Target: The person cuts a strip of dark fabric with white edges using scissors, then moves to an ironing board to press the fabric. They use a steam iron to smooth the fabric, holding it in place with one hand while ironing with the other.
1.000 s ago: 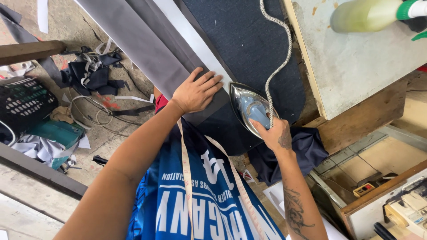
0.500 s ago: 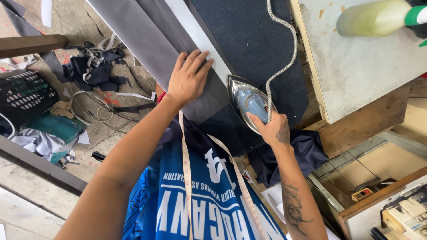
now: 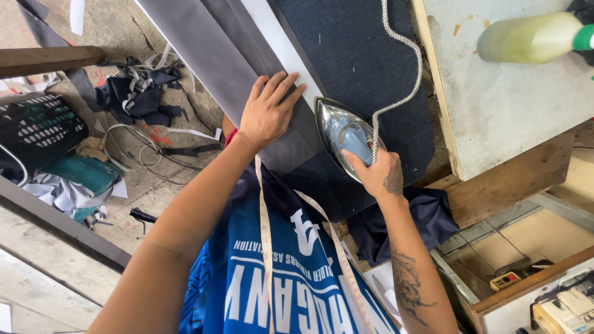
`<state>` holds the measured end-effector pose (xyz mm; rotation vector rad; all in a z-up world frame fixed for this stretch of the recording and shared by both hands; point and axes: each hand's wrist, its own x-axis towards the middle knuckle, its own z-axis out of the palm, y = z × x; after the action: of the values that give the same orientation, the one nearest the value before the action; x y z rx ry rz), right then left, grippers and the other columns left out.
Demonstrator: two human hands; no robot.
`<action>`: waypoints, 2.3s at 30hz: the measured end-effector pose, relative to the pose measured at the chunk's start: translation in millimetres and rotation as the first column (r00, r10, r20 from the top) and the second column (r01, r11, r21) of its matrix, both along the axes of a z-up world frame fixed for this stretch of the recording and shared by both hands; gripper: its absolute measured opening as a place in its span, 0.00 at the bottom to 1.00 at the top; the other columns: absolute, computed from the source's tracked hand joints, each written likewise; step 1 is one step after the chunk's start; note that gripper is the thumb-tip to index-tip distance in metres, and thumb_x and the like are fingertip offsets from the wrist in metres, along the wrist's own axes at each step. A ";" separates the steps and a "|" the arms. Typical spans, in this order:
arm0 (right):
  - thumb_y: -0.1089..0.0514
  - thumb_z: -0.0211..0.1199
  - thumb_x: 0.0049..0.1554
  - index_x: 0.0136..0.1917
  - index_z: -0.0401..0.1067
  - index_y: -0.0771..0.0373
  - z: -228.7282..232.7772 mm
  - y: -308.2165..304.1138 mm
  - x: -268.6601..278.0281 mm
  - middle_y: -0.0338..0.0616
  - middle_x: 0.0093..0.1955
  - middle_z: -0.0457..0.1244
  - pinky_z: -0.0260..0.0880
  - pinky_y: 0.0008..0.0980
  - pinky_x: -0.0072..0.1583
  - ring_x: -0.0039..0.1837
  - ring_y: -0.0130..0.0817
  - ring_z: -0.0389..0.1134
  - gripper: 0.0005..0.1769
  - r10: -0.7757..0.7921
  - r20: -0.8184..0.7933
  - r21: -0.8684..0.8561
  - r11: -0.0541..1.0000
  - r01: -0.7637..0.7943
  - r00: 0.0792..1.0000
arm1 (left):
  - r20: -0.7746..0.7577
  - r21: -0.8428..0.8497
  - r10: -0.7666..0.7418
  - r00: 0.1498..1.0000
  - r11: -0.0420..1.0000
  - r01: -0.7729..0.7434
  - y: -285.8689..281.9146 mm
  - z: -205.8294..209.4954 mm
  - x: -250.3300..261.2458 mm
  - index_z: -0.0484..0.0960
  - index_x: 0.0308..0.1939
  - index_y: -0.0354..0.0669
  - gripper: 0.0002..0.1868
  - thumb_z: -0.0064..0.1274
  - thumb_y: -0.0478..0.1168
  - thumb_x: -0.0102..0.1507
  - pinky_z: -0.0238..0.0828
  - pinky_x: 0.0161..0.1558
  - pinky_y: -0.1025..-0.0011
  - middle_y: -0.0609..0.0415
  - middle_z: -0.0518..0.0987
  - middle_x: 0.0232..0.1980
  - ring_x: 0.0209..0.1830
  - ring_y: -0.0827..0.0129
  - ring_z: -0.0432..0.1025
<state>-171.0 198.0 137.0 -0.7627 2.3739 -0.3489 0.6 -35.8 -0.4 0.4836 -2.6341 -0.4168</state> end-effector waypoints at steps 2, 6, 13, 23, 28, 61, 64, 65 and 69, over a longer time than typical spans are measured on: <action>0.35 0.78 0.56 0.58 0.80 0.74 0.7 -5.1 0.6 0.66 0.43 0.72 0.78 0.53 0.50 0.53 0.65 0.75 0.38 0.000 0.011 -0.007 1.000 0.000 1.000 | 0.001 -0.004 -0.006 1.000 1.000 0.006 -0.7 -1.9 1.3 0.82 0.70 0.55 0.21 0.48 0.40 0.74 0.59 0.72 0.52 0.52 0.75 0.73 0.74 0.57 0.68; 0.34 0.78 0.57 0.57 0.81 0.72 -5.6 -8.1 -0.6 0.64 0.42 0.72 0.78 0.51 0.49 0.52 0.63 0.76 0.36 0.015 -0.007 -0.023 1.000 -0.015 1.000 | 0.009 -0.004 -0.010 1.000 1.000 0.010 -0.6 -2.1 1.8 0.82 0.71 0.55 0.21 0.46 0.41 0.74 0.59 0.72 0.52 0.52 0.75 0.74 0.74 0.58 0.68; 0.35 0.77 0.59 0.57 0.80 0.75 4.6 -31.9 0.1 0.65 0.41 0.72 0.78 0.49 0.48 0.51 0.63 0.76 0.37 0.020 0.000 -0.041 0.999 -0.020 1.000 | 0.030 0.065 0.008 1.000 0.998 -0.010 -5.0 -0.5 -0.5 0.82 0.69 0.50 0.20 0.49 0.40 0.74 0.62 0.70 0.57 0.52 0.76 0.74 0.73 0.59 0.69; 0.35 0.72 0.61 0.46 0.76 0.62 -7.5 -42.3 -9.6 0.42 0.37 0.70 0.72 0.40 0.40 0.36 0.41 0.72 0.26 0.162 -0.024 -0.144 0.976 -0.164 0.987 | -0.018 0.282 0.690 0.723 0.698 -0.659 -103.1 25.5 -42.5 0.80 0.57 0.55 0.18 0.54 0.60 0.73 0.55 0.52 0.60 0.59 0.73 0.47 0.46 0.62 0.68; 0.34 0.70 0.60 0.53 0.79 0.65 -2.6 -56.6 -9.0 0.44 0.42 0.73 0.75 0.40 0.43 0.40 0.43 0.75 0.30 0.143 0.005 -0.147 0.979 -0.140 0.990 | 0.021 0.407 0.718 0.696 0.630 -0.662 -149.3 -9.6 -58.9 0.78 0.27 0.56 0.14 0.67 0.52 0.59 0.49 0.45 0.61 0.74 0.78 0.30 0.39 0.69 0.68; 0.36 0.73 0.60 0.39 0.74 0.61 -11.9 -110.7 -7.0 0.39 0.32 0.67 0.71 0.37 0.38 0.34 0.36 0.70 0.26 0.146 0.010 -0.157 0.977 -0.143 0.989 | -0.016 0.373 0.731 0.682 0.637 -0.674 -180.3 -19.6 -51.2 0.81 0.38 0.58 0.17 0.77 0.52 0.57 0.49 0.49 0.62 0.70 0.74 0.36 0.40 0.68 0.67; 0.36 0.74 0.60 0.36 0.72 0.61 -13.6 -113.8 -5.5 0.38 0.30 0.65 0.68 0.37 0.36 0.32 0.35 0.68 0.28 0.145 -0.003 -0.149 0.978 -0.144 0.989 | -0.040 0.383 0.748 0.662 0.623 -0.682 -189.3 -23.0 -51.9 0.82 0.35 0.59 0.12 0.71 0.50 0.59 0.49 0.48 0.62 0.71 0.73 0.33 0.37 0.70 0.68; 0.36 0.74 0.60 0.36 0.72 0.61 -12.9 -116.2 -5.5 0.38 0.30 0.65 0.68 0.37 0.36 0.32 0.35 0.68 0.28 0.146 -0.002 -0.148 0.978 -0.145 0.989 | -0.039 0.383 0.749 0.661 0.622 -0.683 -191.5 -18.5 -52.1 0.82 0.35 0.59 0.12 0.71 0.50 0.59 0.49 0.48 0.62 0.71 0.73 0.33 0.37 0.70 0.68; 0.35 0.74 0.59 0.36 0.71 0.59 -9.9 -124.3 -4.8 0.37 0.30 0.64 0.67 0.36 0.37 0.31 0.34 0.67 0.28 0.120 0.024 -0.131 0.985 -0.116 0.992 | -0.020 0.435 0.751 0.660 0.601 -0.671 -198.6 -13.7 -51.2 0.81 0.31 0.60 0.08 0.63 0.47 0.64 0.48 0.47 0.63 0.73 0.76 0.30 0.35 0.72 0.69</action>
<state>-175.8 73.7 127.1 -0.9467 2.2810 -0.4649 -50.6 -234.4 -14.1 1.4836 -1.9082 -0.6723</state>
